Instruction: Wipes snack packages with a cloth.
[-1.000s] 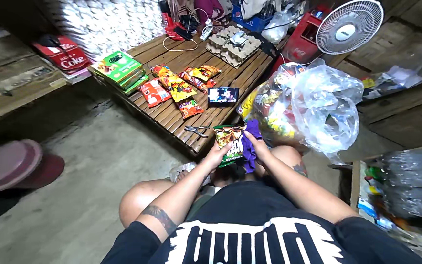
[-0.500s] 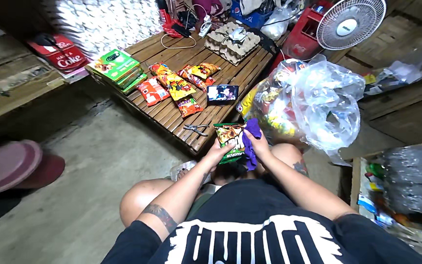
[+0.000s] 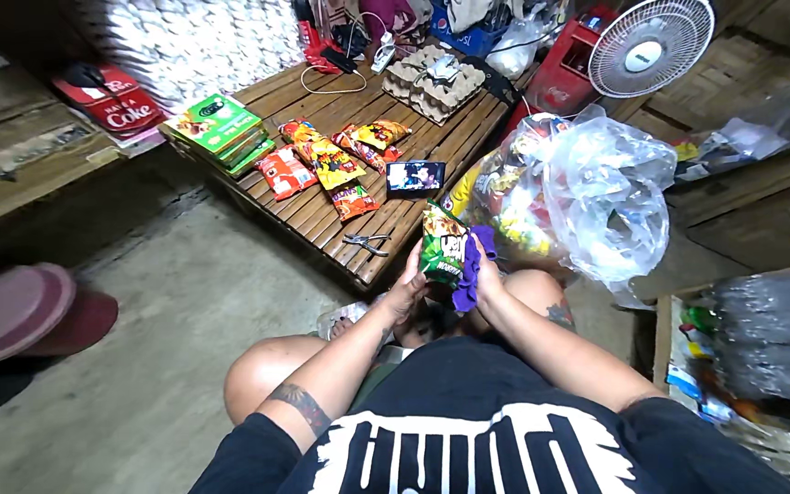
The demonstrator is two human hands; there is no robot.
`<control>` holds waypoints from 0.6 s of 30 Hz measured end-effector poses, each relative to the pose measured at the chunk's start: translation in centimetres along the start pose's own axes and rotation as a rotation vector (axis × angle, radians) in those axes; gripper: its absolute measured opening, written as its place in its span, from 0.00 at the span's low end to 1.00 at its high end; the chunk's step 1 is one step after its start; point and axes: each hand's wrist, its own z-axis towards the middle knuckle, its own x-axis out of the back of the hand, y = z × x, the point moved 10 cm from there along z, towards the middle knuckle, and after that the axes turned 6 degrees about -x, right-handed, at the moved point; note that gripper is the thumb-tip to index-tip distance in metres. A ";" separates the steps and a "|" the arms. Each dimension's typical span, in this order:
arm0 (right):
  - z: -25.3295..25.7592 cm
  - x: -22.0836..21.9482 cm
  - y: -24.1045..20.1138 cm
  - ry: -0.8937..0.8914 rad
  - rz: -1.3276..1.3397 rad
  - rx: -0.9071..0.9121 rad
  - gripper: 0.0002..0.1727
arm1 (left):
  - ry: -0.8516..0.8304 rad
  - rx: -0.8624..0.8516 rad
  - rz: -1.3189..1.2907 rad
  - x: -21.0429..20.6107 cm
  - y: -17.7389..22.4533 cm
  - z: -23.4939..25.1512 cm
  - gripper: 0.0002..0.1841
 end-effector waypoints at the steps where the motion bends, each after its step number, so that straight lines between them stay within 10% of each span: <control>1: -0.3 -0.2 0.3 0.003 0.036 -0.010 0.22 | 0.003 -0.031 0.004 0.0 0.1 0.0 0.81; 6: -0.8 -0.5 1.2 0.029 0.111 -0.023 0.20 | 0.105 -0.080 0.019 0.8 0.0 -0.9 0.71; 9: -1.2 -0.7 1.8 0.043 0.063 -0.041 0.21 | 0.225 0.038 0.178 0.9 0.5 -1.0 0.45; 18: 0.6 0.0 2.4 -0.116 -0.474 0.159 0.50 | 0.505 0.060 0.180 4.8 0.4 -0.5 0.26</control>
